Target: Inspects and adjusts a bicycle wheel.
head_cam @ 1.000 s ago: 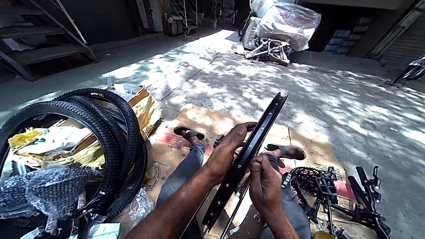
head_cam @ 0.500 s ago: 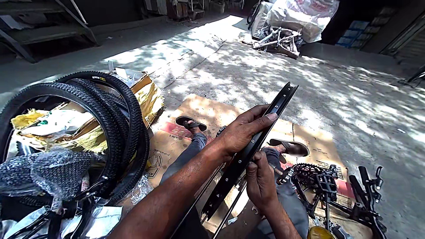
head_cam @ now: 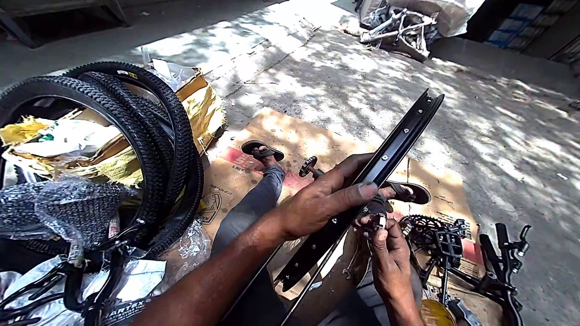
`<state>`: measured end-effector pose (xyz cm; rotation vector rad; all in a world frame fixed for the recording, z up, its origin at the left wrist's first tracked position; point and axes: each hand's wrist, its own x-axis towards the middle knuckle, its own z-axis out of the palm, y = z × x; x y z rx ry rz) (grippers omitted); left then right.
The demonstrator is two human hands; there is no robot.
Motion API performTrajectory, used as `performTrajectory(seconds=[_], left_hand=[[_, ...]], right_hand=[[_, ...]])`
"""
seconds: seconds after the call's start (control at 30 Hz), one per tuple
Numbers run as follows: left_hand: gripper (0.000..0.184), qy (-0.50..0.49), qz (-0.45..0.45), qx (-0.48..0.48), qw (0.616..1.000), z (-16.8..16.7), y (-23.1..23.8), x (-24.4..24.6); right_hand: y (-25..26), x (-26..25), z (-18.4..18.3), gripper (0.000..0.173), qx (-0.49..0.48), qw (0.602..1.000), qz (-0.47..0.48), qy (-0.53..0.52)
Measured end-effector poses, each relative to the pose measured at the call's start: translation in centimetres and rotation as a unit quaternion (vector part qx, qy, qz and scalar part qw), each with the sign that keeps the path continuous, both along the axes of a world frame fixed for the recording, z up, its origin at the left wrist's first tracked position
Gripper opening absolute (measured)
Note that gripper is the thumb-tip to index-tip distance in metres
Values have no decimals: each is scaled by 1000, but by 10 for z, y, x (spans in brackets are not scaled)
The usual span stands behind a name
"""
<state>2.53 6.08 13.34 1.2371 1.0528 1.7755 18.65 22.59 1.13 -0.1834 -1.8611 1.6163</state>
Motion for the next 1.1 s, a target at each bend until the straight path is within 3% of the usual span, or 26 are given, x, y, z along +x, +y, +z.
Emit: performTrajectory(seconds=[0.07,0.13,0.17,0.23,0.3,0.4,0.47,0.63,0.7,0.83,0.9,1.1], left_hand=[[65,-46,-48,15,998,-38,-25,6],[47,-123,-71,-11,990,-89,-59,7],[38,-148,-22,-92,984,-108,-78,11],[45,-64,131,-303,942,-133,-98,21],[43,60,252,-433,863,-156,-104,33],[37,59,340,-380,858,-168,-112,46],[35,58,370,-356,856,-174,-118,56],[31,98,408,-352,837,-178,-134,84],[33,109,405,-323,849,-175,-139,90],[57,146,349,-253,890,-171,-143,92],[63,176,329,-251,893,-167,-143,95],[47,297,350,-327,826,-162,-137,103]], right_hand=[[-4,13,-36,37,-89,993,-48,-56],[-1,24,-66,43,-146,973,-53,-171],[5,28,-80,44,-137,958,-26,-251],[21,27,-104,40,-8,905,78,-419],[32,12,-115,39,178,813,193,-520],[35,-20,-134,40,333,697,263,-578],[35,-31,-152,48,350,664,246,-613],[36,-37,-178,57,331,669,190,-638],[35,-37,-182,54,323,680,189,-630],[33,-37,-186,55,303,693,173,-631],[33,-38,-185,54,299,696,172,-630],[35,-38,-187,52,299,706,174,-618]])
